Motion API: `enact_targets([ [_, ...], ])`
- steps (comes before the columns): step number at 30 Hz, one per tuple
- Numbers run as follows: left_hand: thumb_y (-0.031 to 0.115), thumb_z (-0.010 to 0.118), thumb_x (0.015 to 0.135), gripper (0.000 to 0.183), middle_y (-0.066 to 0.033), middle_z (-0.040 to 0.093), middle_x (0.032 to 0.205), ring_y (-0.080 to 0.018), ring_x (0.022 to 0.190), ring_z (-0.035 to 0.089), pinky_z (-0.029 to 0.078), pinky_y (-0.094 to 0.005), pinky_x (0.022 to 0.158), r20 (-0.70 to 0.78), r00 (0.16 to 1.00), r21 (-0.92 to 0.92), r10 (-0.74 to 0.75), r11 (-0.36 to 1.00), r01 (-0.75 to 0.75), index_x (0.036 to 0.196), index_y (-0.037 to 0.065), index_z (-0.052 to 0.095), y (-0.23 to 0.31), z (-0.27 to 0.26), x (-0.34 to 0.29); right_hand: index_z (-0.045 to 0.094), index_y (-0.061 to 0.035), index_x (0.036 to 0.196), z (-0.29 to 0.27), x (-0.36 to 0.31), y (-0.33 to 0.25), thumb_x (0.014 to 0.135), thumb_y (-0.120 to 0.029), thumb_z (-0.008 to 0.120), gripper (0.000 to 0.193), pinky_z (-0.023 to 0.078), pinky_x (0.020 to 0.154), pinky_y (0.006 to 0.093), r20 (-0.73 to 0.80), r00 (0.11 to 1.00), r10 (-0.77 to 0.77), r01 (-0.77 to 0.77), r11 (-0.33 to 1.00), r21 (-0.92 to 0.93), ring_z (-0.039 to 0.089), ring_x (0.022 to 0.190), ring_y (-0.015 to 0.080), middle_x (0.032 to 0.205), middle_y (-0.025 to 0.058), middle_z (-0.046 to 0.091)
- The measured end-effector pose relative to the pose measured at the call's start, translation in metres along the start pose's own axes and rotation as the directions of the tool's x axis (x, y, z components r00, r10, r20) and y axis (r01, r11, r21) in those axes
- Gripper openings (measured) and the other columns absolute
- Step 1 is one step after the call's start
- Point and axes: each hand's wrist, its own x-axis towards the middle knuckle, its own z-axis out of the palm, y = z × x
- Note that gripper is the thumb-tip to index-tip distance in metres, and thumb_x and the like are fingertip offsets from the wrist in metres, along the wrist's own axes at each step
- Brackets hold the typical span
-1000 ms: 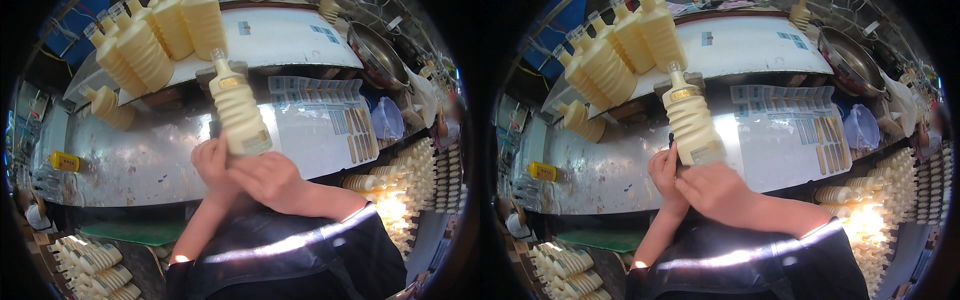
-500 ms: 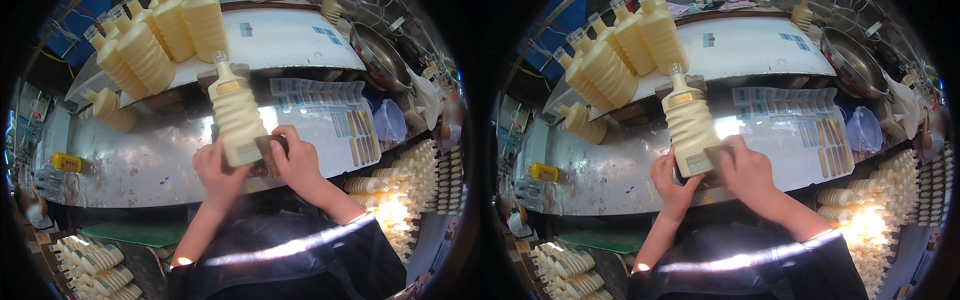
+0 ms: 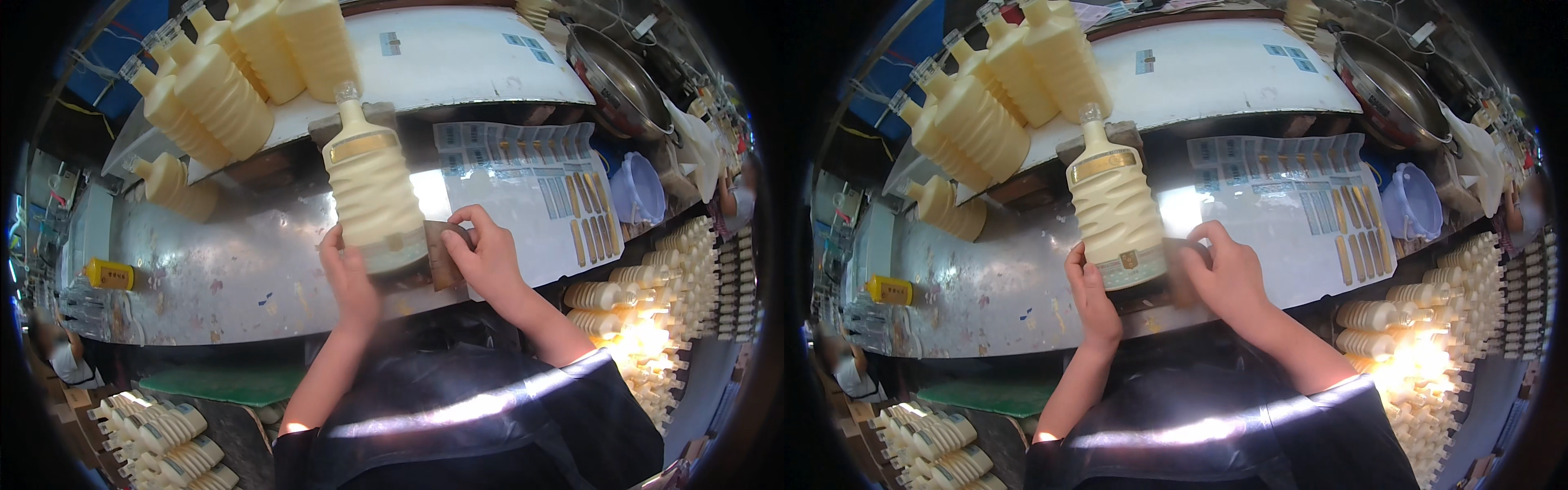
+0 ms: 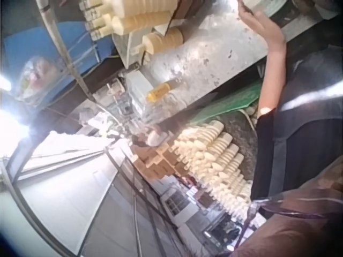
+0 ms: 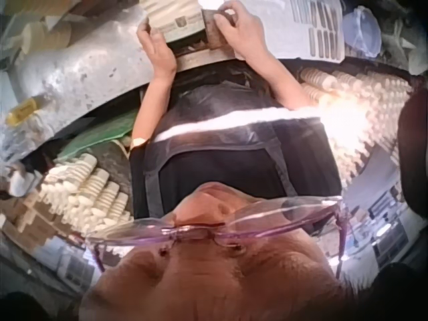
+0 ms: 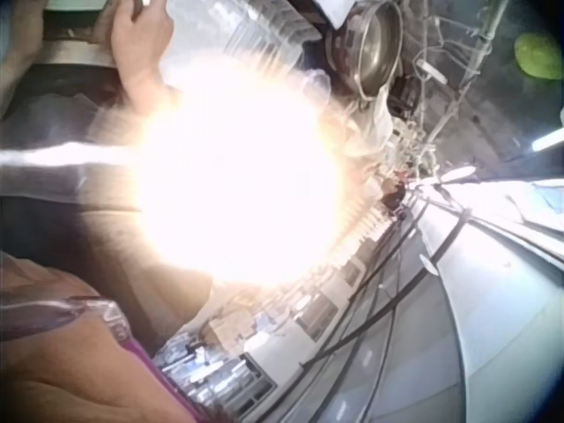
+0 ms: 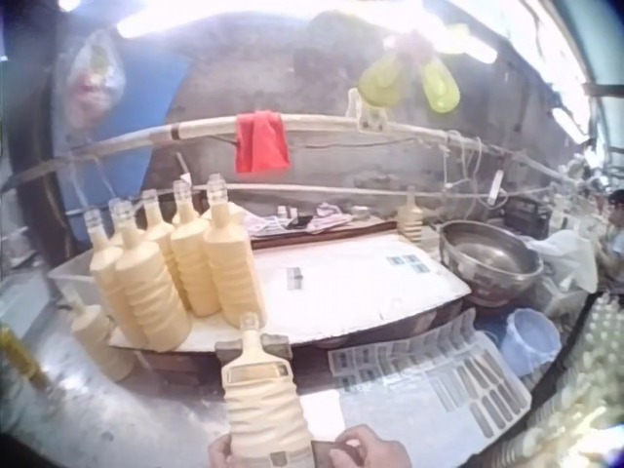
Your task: The person repeatedly picks up a ribbed plastic bottle, applies a rectangular label to its side, smooths it, and places the bottle on a nearby table. The process is repeated for multiple bottles in a factory setting.
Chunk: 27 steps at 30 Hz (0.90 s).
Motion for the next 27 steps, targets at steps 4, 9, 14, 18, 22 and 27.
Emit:
enact_targets([
  [4, 0.027, 0.047, 0.104, 0.051, -0.0201, 0.048, 0.137, -0.0302, 0.128, 0.047, 0.035, -0.0429, 0.113, 0.003, 0.999, -0.12, -0.043, 0.992, 0.043, 0.143, -0.007, 0.041, 0.009, 0.001, 0.003, 0.058, -0.0072, 0.114, 0.014, -0.016, -0.027, 0.095, -0.014, 0.067, 0.023, 0.041, 0.05, 0.0324, -0.04, 0.98, -0.195, 0.197, 0.977, 0.076, 0.055, 0.049, 0.0146, 0.059, 0.0065, 0.059],
  [9, 0.026, 0.051, 0.102, 0.055, -0.0218, 0.047, 0.138, -0.032, 0.128, 0.047, 0.034, -0.0436, 0.113, -0.016, 0.999, 0.149, -0.047, 0.988, 0.048, 0.143, -0.008, 0.041, 0.01, 0.001, 0.003, 0.059, -0.0111, 0.113, 0.015, -0.01, -0.02, 0.097, -0.024, 0.063, 0.021, 0.052, 0.062, 0.0489, 0.021, 0.983, -0.182, 0.183, 0.979, -0.094, 0.067, 0.065, 0.0408, 0.067, 0.0178, 0.066],
  [14, 0.026, 0.049, 0.102, 0.055, -0.0222, 0.046, 0.142, -0.032, 0.132, 0.045, 0.032, -0.0435, 0.116, -0.018, 1.0, 0.046, -0.012, 0.999, 0.013, 0.144, -0.008, 0.04, 0.003, 0.004, 0.002, 0.061, -0.0091, 0.111, 0.013, 0.003, 0.026, 0.095, -0.021, 0.064, 0.02, 0.046, 0.054, 0.0411, -0.039, 0.999, 0.025, -0.022, 0.996, 0.088, 0.062, 0.053, 0.0307, 0.06, 0.0134, 0.061],
  [18, 0.031, 0.041, 0.109, 0.053, -0.0182, 0.047, 0.144, -0.0253, 0.133, 0.045, 0.033, -0.0381, 0.115, 0.022, 1.0, 0.009, -0.006, 1.0, 0.006, 0.147, -0.006, 0.037, -0.002, -0.004, 0.001, 0.061, -0.0091, 0.113, 0.012, 0.007, 0.03, 0.095, -0.021, 0.064, 0.021, 0.044, 0.054, 0.0384, -0.079, 0.996, -0.028, 0.033, 0.997, 0.07, 0.061, 0.054, 0.026, 0.063, 0.013, 0.062],
  [22, 0.032, 0.04, 0.112, 0.052, -0.0159, 0.047, 0.145, -0.0215, 0.133, 0.045, 0.034, -0.035, 0.115, 0.053, 0.997, -0.164, -0.062, 0.984, 0.07, 0.149, -0.004, 0.036, 0.003, -0.005, -0.002, 0.061, -0.0096, 0.117, 0.012, 0.005, 0.011, 0.097, -0.023, 0.066, 0.025, 0.05, 0.063, 0.0392, -0.113, 0.99, -0.082, 0.11, 0.957, 0.267, 0.068, 0.067, 0.0314, 0.077, 0.0164, 0.068],
  [27, 0.029, 0.051, 0.106, 0.052, -0.0183, 0.047, 0.142, -0.0279, 0.132, 0.046, 0.033, -0.0401, 0.115, 0.029, 0.997, -0.033, -0.065, 0.997, 0.066, 0.144, -0.006, 0.044, 0.013, 0.001, 0.0, 0.061, -0.0059, 0.118, 0.028, 0.027, 0.016, 0.097, -0.015, 0.068, 0.023, 0.054, 0.071, 0.0345, -0.25, 0.918, -0.307, 0.326, 0.945, 0.034, 0.068, 0.077, 0.0239, 0.087, 0.0137, 0.07],
])
